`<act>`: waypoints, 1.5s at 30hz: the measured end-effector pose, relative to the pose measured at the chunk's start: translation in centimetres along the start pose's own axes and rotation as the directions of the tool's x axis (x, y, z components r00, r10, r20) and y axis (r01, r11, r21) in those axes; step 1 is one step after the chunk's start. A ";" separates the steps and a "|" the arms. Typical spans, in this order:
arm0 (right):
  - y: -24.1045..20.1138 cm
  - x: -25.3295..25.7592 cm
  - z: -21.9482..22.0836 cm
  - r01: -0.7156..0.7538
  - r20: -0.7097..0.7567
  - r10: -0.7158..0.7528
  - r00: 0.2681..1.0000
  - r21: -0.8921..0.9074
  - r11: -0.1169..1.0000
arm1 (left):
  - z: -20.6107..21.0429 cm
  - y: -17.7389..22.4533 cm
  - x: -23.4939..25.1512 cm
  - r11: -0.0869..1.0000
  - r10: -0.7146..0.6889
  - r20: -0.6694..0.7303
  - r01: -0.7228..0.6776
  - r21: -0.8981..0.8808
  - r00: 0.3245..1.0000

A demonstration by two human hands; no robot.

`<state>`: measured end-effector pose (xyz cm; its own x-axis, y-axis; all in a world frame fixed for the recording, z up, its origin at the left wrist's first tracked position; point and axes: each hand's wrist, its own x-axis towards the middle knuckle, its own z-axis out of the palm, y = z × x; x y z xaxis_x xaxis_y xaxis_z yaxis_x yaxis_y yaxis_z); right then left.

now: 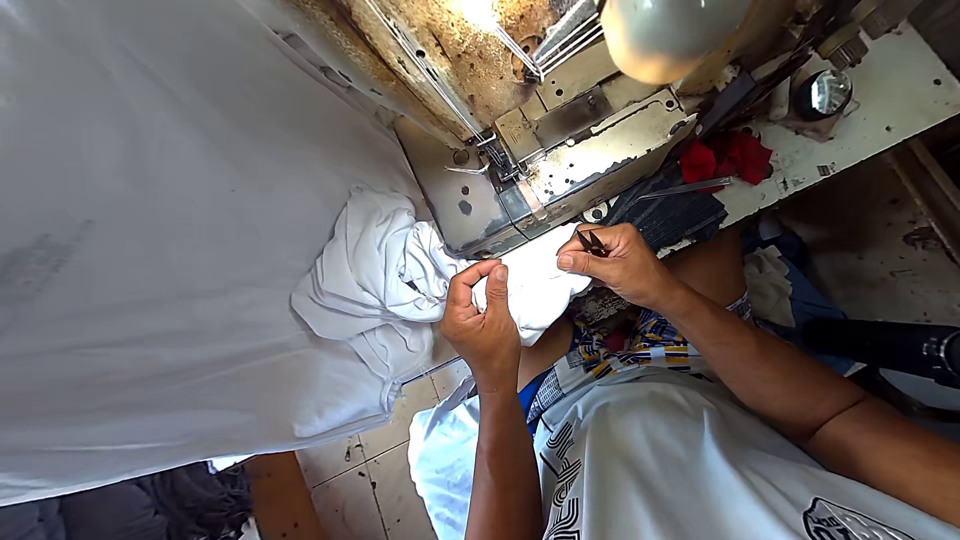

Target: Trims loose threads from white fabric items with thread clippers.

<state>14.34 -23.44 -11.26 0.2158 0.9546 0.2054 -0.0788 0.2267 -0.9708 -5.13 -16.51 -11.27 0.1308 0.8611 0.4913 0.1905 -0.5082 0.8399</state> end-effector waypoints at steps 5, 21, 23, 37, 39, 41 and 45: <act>0.0 -0.1 0.1 0.010 -0.016 -0.010 1.000 -0.012 1.000 | 0.0 -0.1 -0.1 1.000 0.002 -0.013 -0.003 -0.009 1.000; 0.0 -0.3 0.2 0.015 -0.025 -0.016 1.000 -0.027 1.000 | -0.1 -0.3 -0.3 0.999 0.016 -0.037 -0.017 -0.028 0.999; 0.0 -0.3 0.2 0.014 -0.024 -0.014 1.000 -0.025 1.000 | 0.0 -0.2 -0.4 0.999 0.018 -0.043 -0.019 -0.036 0.999; -0.2 -0.2 0.4 -0.045 -0.043 0.045 0.998 -0.011 0.999 | -0.3 -0.2 -0.1 0.999 -0.035 -0.031 0.034 -0.041 0.999; -0.3 -0.3 0.4 -0.057 -0.041 0.056 0.998 -0.015 0.998 | -0.4 -0.1 0.1 0.996 -0.068 -0.018 0.067 -0.057 0.998; -0.3 -0.3 0.4 -0.059 -0.040 0.058 0.998 -0.012 0.998 | -0.5 -0.1 0.3 0.994 -0.097 -0.006 0.097 -0.059 0.995; -0.2 -0.3 0.4 -0.060 -0.031 0.059 0.998 -0.009 0.998 | -0.7 -0.2 0.5 0.987 -0.135 0.011 0.135 -0.081 0.991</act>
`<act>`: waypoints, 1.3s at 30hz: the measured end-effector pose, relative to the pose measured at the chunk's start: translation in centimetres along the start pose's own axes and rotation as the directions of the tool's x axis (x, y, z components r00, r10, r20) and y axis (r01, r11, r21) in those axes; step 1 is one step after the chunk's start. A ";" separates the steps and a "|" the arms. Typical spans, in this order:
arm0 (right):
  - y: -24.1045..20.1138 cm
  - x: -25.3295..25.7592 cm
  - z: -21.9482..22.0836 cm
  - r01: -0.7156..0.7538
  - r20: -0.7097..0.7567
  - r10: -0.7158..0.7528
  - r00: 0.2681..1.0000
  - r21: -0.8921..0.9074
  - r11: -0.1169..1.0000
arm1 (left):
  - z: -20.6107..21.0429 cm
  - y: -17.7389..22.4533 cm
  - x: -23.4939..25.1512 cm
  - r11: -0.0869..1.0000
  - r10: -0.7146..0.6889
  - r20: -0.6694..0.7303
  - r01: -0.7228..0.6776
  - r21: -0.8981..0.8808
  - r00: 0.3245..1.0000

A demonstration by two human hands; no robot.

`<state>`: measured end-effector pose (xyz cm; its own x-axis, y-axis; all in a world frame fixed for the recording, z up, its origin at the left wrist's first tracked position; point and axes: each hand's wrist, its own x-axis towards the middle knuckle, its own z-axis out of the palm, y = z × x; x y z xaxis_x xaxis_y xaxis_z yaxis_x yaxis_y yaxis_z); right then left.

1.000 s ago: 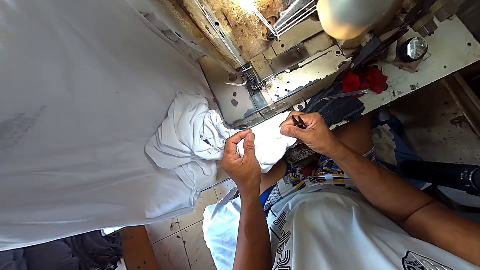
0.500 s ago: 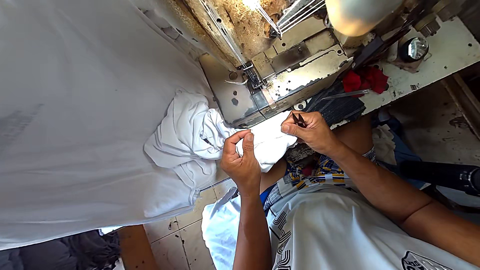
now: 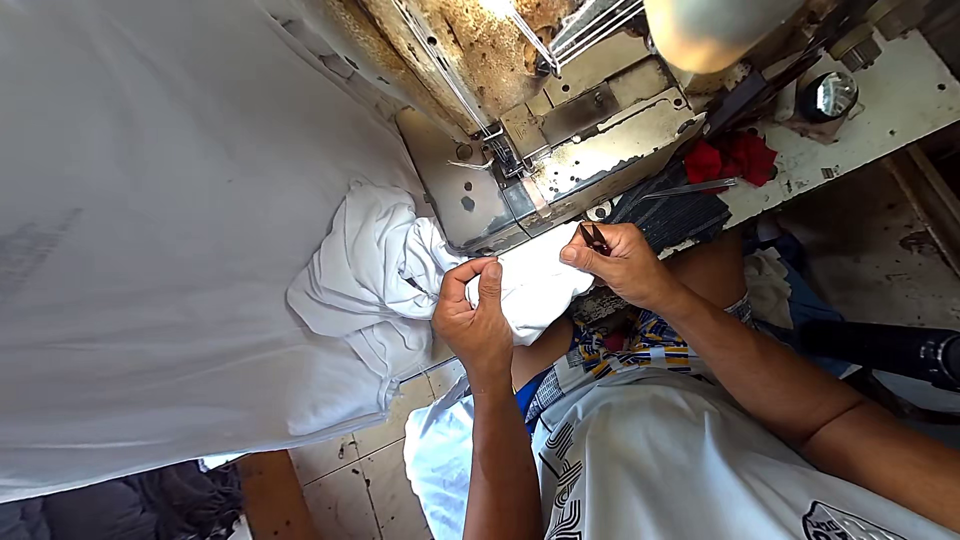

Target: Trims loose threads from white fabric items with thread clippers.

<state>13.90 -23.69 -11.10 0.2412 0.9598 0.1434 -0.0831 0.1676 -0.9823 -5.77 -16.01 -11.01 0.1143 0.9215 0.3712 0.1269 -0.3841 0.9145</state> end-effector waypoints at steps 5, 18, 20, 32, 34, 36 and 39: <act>0.1 0.0 0.0 0.005 0.008 -0.005 1.000 0.001 1.000 | -0.2 -0.3 0.2 0.999 -0.020 0.015 0.020 -0.028 1.000; 0.2 0.4 0.0 -0.005 0.018 0.004 1.000 0.058 0.998 | -2.2 0.5 0.6 0.983 -0.166 0.345 0.185 -0.023 0.924; 0.1 0.4 0.1 -0.012 0.027 0.011 1.000 0.061 0.998 | -2.7 1.3 0.6 0.979 -0.197 0.397 0.198 0.039 0.897; -2.8 0.5 2.7 0.042 0.378 -0.063 0.924 0.064 0.997 | -6.5 5.1 0.2 0.994 -0.085 0.255 0.099 -0.045 0.963; -3.2 0.8 4.0 0.047 0.393 -0.065 0.917 0.055 0.997 | -6.5 5.7 0.2 0.994 -0.112 0.221 0.108 0.029 0.969; -3.2 1.1 5.0 0.034 0.368 -0.056 0.928 0.065 0.997 | -6.5 5.6 0.2 0.989 -0.145 0.232 0.140 0.040 0.962; -2.8 1.3 5.5 -0.021 0.323 -0.017 0.946 0.114 0.993 | -6.7 5.2 0.1 0.975 -0.217 0.318 0.218 0.032 0.923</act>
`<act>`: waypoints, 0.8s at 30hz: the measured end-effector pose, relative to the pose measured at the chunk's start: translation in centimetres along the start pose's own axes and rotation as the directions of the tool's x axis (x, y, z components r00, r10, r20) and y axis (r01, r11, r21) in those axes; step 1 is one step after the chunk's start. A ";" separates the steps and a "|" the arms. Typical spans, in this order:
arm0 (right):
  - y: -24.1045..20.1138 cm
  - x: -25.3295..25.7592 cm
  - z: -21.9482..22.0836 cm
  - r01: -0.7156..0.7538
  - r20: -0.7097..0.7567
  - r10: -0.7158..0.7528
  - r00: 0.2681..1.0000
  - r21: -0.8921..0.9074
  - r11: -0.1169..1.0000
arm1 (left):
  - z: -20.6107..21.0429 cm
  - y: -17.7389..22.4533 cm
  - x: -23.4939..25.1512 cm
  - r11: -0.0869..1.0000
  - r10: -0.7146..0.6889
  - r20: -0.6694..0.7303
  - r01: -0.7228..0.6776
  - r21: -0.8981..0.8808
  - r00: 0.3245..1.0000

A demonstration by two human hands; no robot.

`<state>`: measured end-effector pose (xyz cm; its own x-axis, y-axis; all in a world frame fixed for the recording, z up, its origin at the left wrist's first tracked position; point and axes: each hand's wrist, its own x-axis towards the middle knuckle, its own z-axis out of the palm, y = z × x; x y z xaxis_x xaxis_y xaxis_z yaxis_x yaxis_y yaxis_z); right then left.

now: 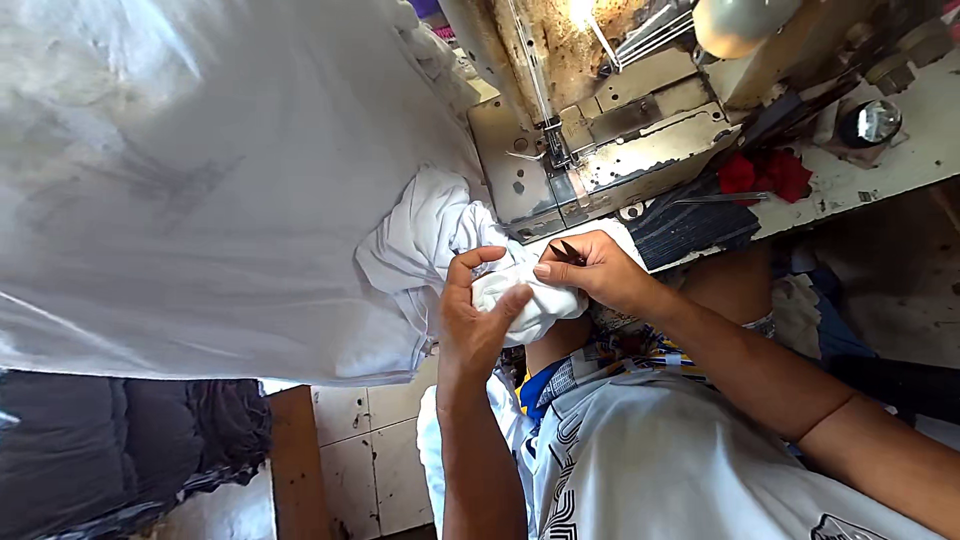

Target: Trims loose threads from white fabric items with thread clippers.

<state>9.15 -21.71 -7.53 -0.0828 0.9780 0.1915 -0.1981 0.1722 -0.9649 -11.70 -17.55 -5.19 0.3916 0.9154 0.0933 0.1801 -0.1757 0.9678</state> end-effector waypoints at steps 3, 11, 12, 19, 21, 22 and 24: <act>0.7 -0.3 -0.3 -0.028 -0.014 0.029 0.999 0.027 0.999 | 0.2 -0.6 -0.2 0.999 -0.050 0.042 0.050 -0.002 0.998; 2.3 -1.3 -1.4 -0.123 -0.035 0.127 0.991 0.096 0.988 | 0.1 -1.5 -0.4 0.982 -0.181 0.126 0.187 -0.039 0.975; 2.3 -1.3 -1.5 -0.132 -0.033 0.136 0.990 0.099 0.986 | 0.1 -1.6 -0.3 0.979 -0.193 0.129 0.199 -0.035 0.973; 2.7 -1.5 -1.8 -0.148 -0.020 0.152 0.988 0.135 0.980 | 0.3 -1.7 -0.2 0.966 -0.233 0.131 0.245 -0.082 0.964; 2.7 -1.5 -1.8 -0.142 -0.021 0.146 0.989 0.135 0.981 | 0.3 -1.9 -0.2 0.967 -0.222 0.129 0.235 -0.095 0.967; 2.7 -1.4 -1.9 -0.139 -0.019 0.142 0.990 0.134 0.981 | 0.3 -2.0 -0.2 0.970 -0.208 0.123 0.221 -0.101 0.970; 2.4 -0.9 -1.7 -0.128 -0.020 0.133 0.991 0.152 0.980 | 0.5 -2.1 -0.2 0.976 -0.183 0.091 0.192 -0.105 0.979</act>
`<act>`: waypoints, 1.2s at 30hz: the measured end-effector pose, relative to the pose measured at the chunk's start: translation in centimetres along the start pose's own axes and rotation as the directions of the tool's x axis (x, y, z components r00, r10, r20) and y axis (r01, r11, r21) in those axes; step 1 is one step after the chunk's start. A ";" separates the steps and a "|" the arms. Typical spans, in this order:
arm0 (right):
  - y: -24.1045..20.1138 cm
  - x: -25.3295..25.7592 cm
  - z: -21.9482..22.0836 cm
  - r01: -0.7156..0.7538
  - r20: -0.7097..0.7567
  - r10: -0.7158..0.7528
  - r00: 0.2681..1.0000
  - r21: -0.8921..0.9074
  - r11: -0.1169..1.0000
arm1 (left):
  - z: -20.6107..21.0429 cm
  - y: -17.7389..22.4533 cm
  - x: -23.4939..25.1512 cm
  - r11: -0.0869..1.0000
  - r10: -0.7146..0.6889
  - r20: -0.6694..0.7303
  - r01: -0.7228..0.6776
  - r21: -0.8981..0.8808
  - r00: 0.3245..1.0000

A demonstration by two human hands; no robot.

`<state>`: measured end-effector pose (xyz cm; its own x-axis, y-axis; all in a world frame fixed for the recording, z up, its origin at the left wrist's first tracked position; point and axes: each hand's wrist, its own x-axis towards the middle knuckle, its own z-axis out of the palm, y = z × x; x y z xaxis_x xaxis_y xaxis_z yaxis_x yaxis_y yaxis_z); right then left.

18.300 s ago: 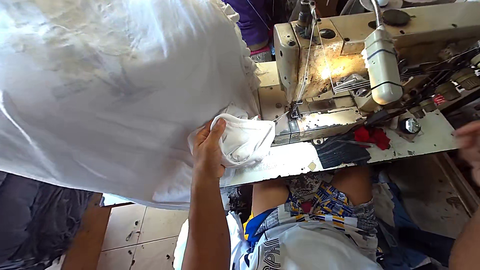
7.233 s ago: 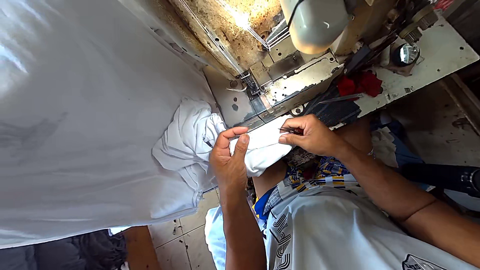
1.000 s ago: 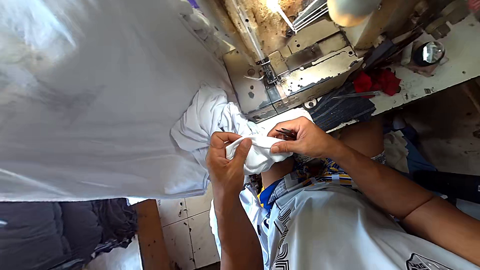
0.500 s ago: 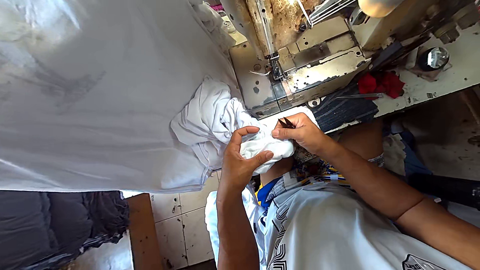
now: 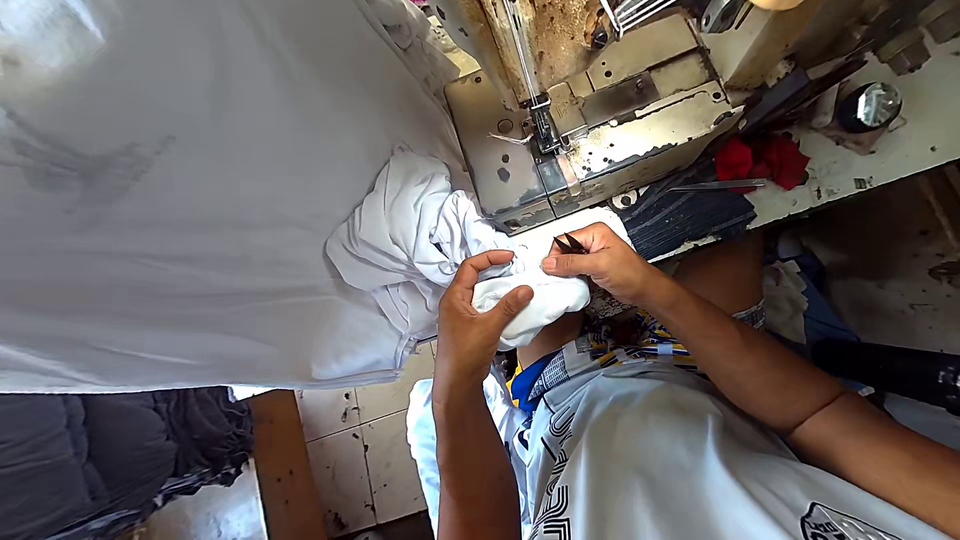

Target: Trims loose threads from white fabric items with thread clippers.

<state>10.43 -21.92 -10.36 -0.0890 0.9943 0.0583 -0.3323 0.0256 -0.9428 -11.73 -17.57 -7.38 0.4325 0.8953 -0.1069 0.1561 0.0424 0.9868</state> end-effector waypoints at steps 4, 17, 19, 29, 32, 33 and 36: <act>-0.2 0.3 0.1 -0.010 0.003 0.010 1.000 0.017 1.000 | 0.6 0.1 0.0 0.998 0.044 -0.098 -0.039 0.047 0.994; 0.0 1.0 -0.9 0.017 0.146 -0.002 0.989 -0.104 0.994 | 1.2 -0.3 0.1 0.988 0.105 -0.193 -0.080 0.133 0.976; 0.0 1.1 -0.8 -0.009 0.127 0.024 0.992 -0.114 0.993 | 1.1 -0.4 0.2 0.987 0.104 -0.195 -0.077 0.142 0.975; -0.1 1.4 -1.0 -0.098 0.113 0.103 0.988 -0.050 0.994 | 0.5 -1.2 0.4 0.995 0.070 -0.167 -0.058 0.076 0.984; -0.2 1.4 -1.0 -0.119 0.121 0.121 0.985 -0.020 0.993 | 0.6 -1.3 0.5 0.995 0.072 -0.171 -0.059 0.080 0.983; -0.3 1.3 -1.0 -0.123 0.123 0.124 0.985 -0.021 0.992 | 0.6 -1.3 0.5 0.994 0.079 -0.174 -0.065 0.084 0.982; -0.4 1.3 -1.0 -0.130 0.127 0.131 0.983 -0.015 0.991 | 0.7 -1.5 0.6 0.992 0.097 -0.187 -0.081 0.093 0.978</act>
<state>11.42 -20.53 -10.21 -0.2499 0.9679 -0.0249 -0.3035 -0.1027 -0.9473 -11.08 -17.43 -8.98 0.2722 0.9621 0.0142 0.2022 -0.0716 0.9767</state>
